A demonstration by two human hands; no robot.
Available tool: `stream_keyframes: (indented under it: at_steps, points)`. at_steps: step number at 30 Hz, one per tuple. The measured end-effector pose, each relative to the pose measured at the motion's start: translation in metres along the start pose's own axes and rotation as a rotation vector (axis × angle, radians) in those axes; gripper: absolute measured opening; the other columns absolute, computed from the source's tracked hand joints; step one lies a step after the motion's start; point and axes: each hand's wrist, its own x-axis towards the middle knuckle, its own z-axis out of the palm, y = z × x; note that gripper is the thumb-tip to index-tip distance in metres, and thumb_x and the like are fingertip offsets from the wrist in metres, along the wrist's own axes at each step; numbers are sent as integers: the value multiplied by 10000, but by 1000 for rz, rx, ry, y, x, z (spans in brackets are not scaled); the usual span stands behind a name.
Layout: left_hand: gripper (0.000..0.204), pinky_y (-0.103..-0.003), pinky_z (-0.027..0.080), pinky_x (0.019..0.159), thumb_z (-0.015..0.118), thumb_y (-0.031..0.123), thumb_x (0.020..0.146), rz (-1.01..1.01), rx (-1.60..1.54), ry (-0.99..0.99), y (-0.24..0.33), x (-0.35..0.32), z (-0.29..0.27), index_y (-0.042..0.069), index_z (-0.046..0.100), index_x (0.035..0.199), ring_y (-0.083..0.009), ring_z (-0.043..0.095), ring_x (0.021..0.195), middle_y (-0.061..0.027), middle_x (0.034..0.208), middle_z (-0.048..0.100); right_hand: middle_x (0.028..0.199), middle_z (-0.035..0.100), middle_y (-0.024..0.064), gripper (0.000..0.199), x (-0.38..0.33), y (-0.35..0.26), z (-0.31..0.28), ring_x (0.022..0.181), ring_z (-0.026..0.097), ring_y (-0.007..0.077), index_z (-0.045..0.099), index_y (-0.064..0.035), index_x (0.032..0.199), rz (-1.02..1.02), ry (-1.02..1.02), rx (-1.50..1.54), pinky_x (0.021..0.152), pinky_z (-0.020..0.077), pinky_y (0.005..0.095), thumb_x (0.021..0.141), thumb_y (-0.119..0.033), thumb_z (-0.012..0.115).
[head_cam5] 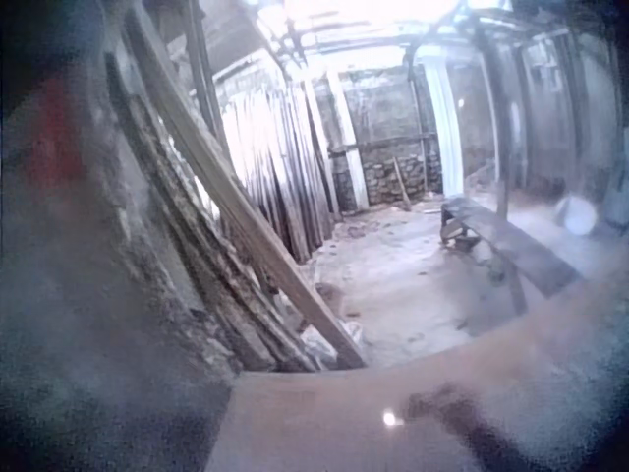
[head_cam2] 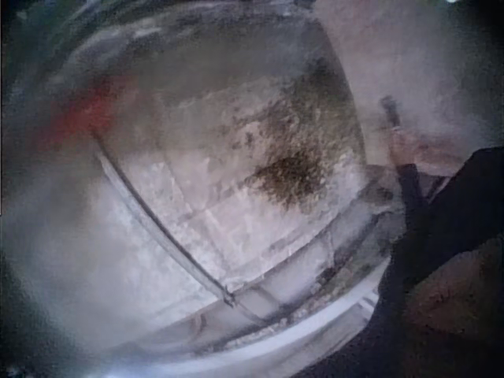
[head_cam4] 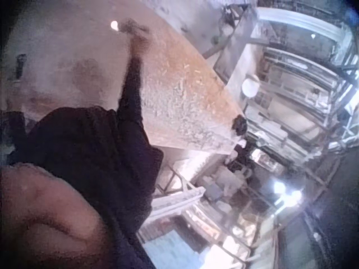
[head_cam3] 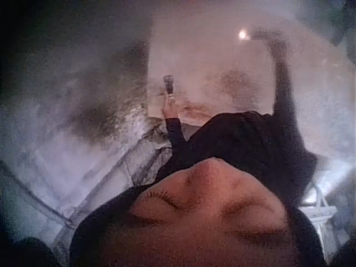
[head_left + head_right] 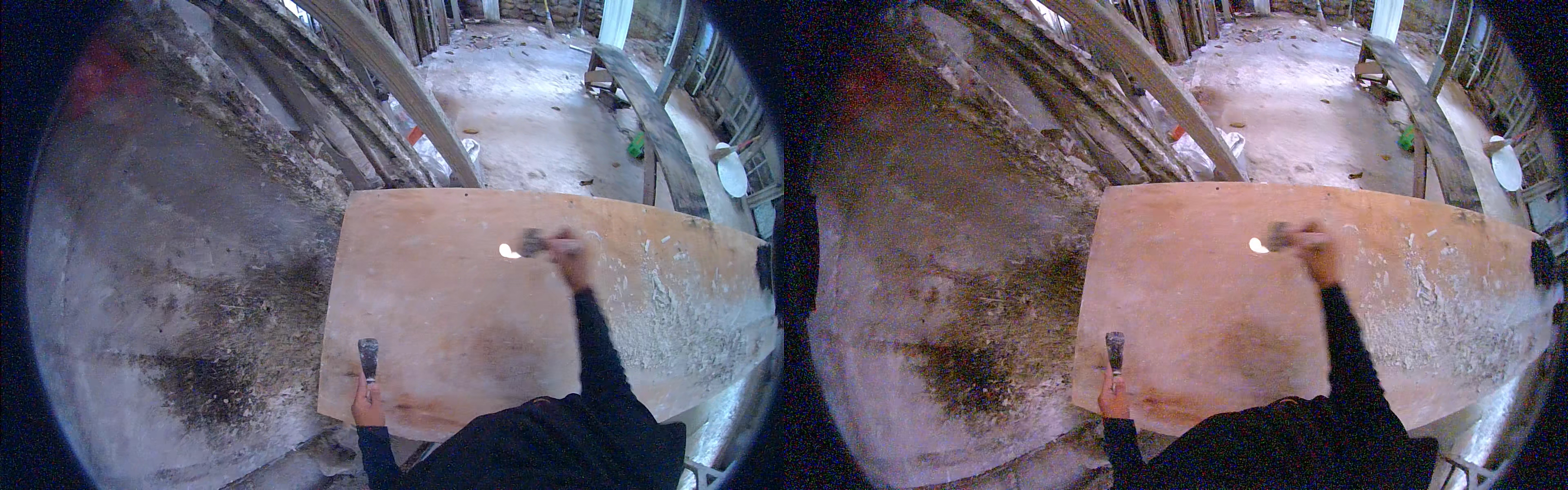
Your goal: The person scrapes a white powdery residue from a large wooden board using a metal scraper held in the right hand. The person repeatedly scrapes different areas of the board, gathering the residue into a pile.
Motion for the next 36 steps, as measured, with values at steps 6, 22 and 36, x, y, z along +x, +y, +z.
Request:
stream_keyframes:
  at_steps: [6, 22, 36]
  points:
    - [451, -260, 430, 752, 532, 127, 808, -80, -176, -6, 4, -19, 10, 5, 422, 1227, -147, 551, 850, -156, 1022, 579, 716, 612, 44, 248, 24, -65, 270, 693, 592, 128, 590, -55, 794, -250, -287, 0, 626, 472, 283, 702, -263, 688]
    - [426, -262, 436, 731, 532, 166, 820, 130, -55, -31, 8, -1, 23, 18, 445, 1210, -146, 561, 824, -147, 999, 595, 651, 552, 28, 126, -51, 84, -207, 554, 533, 130, 517, -61, 732, 515, 463, -204, 514, 480, 286, 730, -155, 601]
    - [444, -267, 422, 778, 536, 155, 816, 4, -202, -95, 24, -26, 19, 0, 429, 1218, -168, 553, 917, -153, 1094, 559, 741, 618, 62, 311, -24, -66, 239, 701, 583, 147, 595, -92, 874, -74, -462, 116, 633, 459, 298, 694, -321, 703]
